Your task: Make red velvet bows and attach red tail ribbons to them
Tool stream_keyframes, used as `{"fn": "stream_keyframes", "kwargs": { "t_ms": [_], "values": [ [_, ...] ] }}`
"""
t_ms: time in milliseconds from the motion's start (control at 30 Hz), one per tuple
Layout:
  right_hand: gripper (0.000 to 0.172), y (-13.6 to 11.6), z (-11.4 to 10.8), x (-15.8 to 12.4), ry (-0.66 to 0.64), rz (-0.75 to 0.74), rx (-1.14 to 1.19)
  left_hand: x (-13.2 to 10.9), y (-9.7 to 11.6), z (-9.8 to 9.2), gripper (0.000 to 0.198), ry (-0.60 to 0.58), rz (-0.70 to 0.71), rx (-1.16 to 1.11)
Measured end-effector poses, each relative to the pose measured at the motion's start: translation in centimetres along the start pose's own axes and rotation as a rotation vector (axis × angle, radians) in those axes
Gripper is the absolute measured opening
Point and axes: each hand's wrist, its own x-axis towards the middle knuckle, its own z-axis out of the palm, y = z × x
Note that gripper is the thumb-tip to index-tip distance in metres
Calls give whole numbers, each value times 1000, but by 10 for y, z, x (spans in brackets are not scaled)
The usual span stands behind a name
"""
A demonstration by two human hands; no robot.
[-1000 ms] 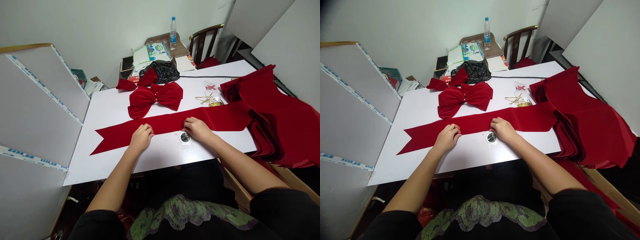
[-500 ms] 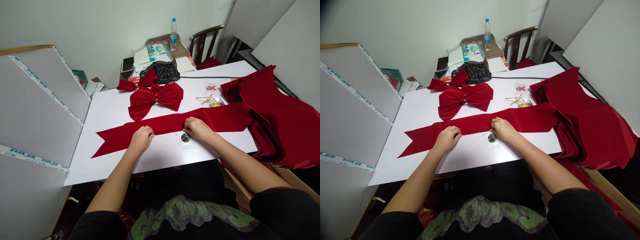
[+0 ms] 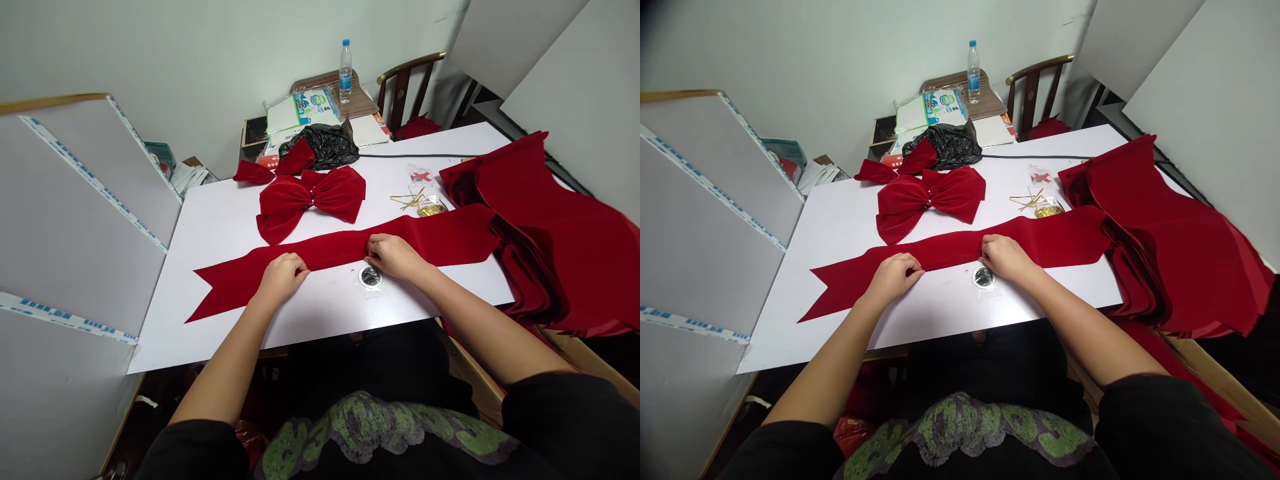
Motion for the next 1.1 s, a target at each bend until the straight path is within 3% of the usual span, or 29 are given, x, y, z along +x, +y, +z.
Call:
{"fn": "stream_keyframes", "kwargs": {
  "t_ms": [167,533,1100],
  "values": [
    [18,4,2,0,47,-100,42,1,1,-1,20,-18,53,-19],
    [20,8,7,1,77,-94,158,2,-1,2,20,11,46,-90],
    [35,2,-2,3,29,140,231,2,2,-4,20,7,-132,-151]
  ]
}}
